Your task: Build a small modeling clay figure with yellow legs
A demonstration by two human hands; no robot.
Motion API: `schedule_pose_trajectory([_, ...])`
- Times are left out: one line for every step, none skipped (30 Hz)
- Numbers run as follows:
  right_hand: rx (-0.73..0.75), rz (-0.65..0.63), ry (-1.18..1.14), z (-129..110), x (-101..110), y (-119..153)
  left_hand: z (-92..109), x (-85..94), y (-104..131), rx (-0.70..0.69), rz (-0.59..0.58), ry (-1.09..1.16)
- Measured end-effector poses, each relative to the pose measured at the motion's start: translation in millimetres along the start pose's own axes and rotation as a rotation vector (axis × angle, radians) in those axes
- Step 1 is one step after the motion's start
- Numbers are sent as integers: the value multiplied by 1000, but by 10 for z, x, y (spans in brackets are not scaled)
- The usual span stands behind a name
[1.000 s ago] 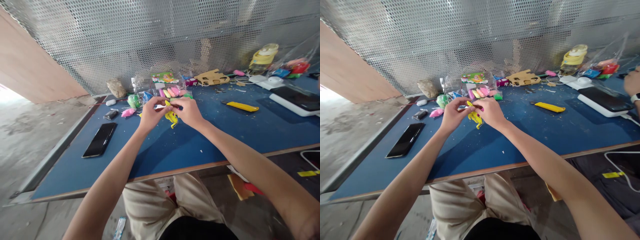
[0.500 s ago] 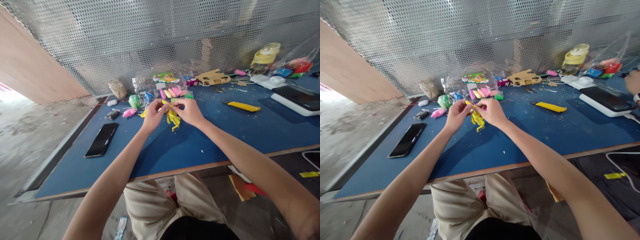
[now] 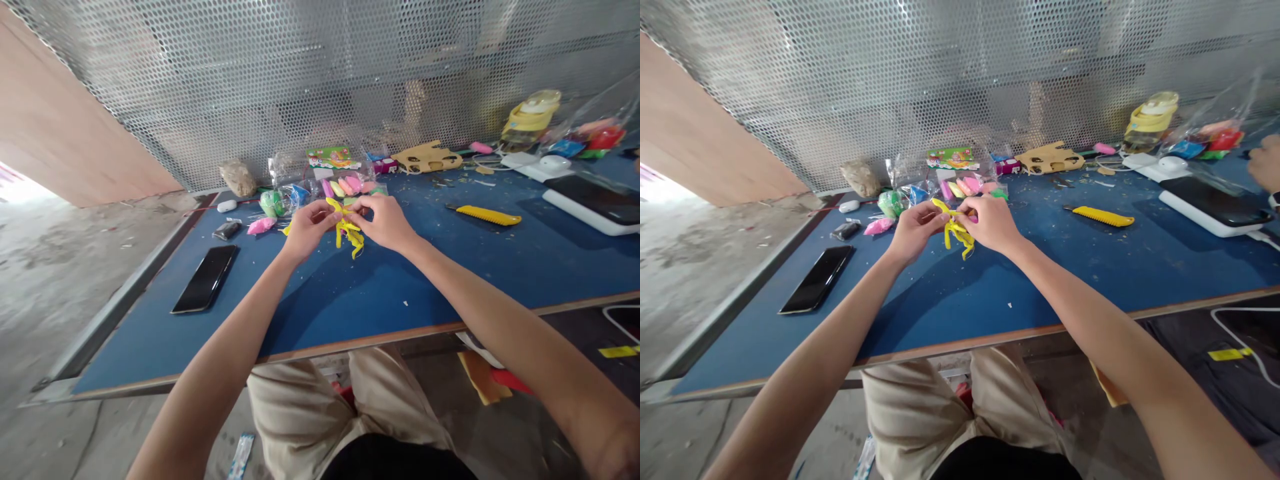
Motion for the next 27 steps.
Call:
schedule_pose_trajectory([-3,-8,56,21,16,-10,-1,10,-4,-7,4,-14])
schedule_pose_trajectory([-1,-18,99,42,34,-20,1,15,-9,-19,0,-34])
schedule_pose_trajectory([5,-29,123,60,52,-30,5,16,-14,-31,-10,-54])
schedule_pose_trajectory([16,-36,126,74,71,-38,9,12,-17,-41,-25,-69])
schedule_pose_trajectory([26,-40,118,85,89,-45,11,7,-19,-44,-39,-76])
schedule_pose_trajectory([31,-45,111,96,103,-49,10,3,-18,-43,-49,-78])
schedule_pose_trajectory([29,-55,116,109,110,-51,8,1,-17,-38,-53,-77])
schedule_pose_trajectory([19,-73,137,126,107,-50,6,1,-14,-32,-51,-76])
schedule_pose_trajectory([4,-97,173,149,97,-45,2,3,-10,-23,-43,-74])
schedule_pose_trajectory([-15,-124,214,175,85,-39,-5,8,-6,-8,-30,-67])
schedule_pose_trajectory([-31,-154,251,201,72,-31,-15,15,-2,10,-13,-51])
schedule_pose_trajectory([-41,-183,278,225,62,-23,-25,21,1,29,4,-29])
schedule_pose_trajectory([-45,-206,293,241,57,-17,-34,24,4,47,15,-4])
schedule_pose_trajectory([-44,-220,294,249,60,-15,-41,25,5,61,19,17])
schedule_pose_trajectory([-37,-221,279,246,69,-18,-47,21,6,72,14,34])
schedule_pose_trajectory([-28,-211,241,231,86,-24,-51,18,5,77,8,48])
schedule_pose_trajectory([-20,-191,185,207,106,-31,-53,16,5,80,2,56])
schedule_pose_trajectory([-16,-166,118,179,125,-39,-55,17,5,81,0,60])
schedule_pose_trajectory([-16,-144,50,150,137,-44,-57,19,5,81,3,59])
schedule_pose_trajectory([-19,-133,-14,121,134,-45,-58,21,6,80,6,54])
schedule_pose_trajectory([-24,-135,-67,95,116,-43,-57,21,7,78,8,43])
schedule_pose_trajectory([-31,-146,-110,72,86,-38,-53,20,9,74,10,29])
schedule_pose_trajectory([-39,-162,-149,53,50,-32,-46,17,11,69,14,14])
schedule_pose_trajectory([-48,-177,-189,39,13,-26,-37,14,13,64,17,0])
schedule_pose_trajectory([-58,-186,-227,31,-21,-21,-27,9,15,59,21,-12])
schedule_pose_trajectory([-70,-189,-259,28,-47,-17,-16,5,17,53,25,-21])
schedule_pose_trajectory([-79,-187,-281,27,-67,-15,-6,1,19,49,28,-27])
Point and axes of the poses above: each hand's wrist, its own y-axis away from the middle knuckle, its own x-axis out of the back of the hand, z = x × y, the point moved 6 cm from there along -y, towards the middle knuckle, and after that the axes turned 8 degrees about -x, right-handed, at the moved point
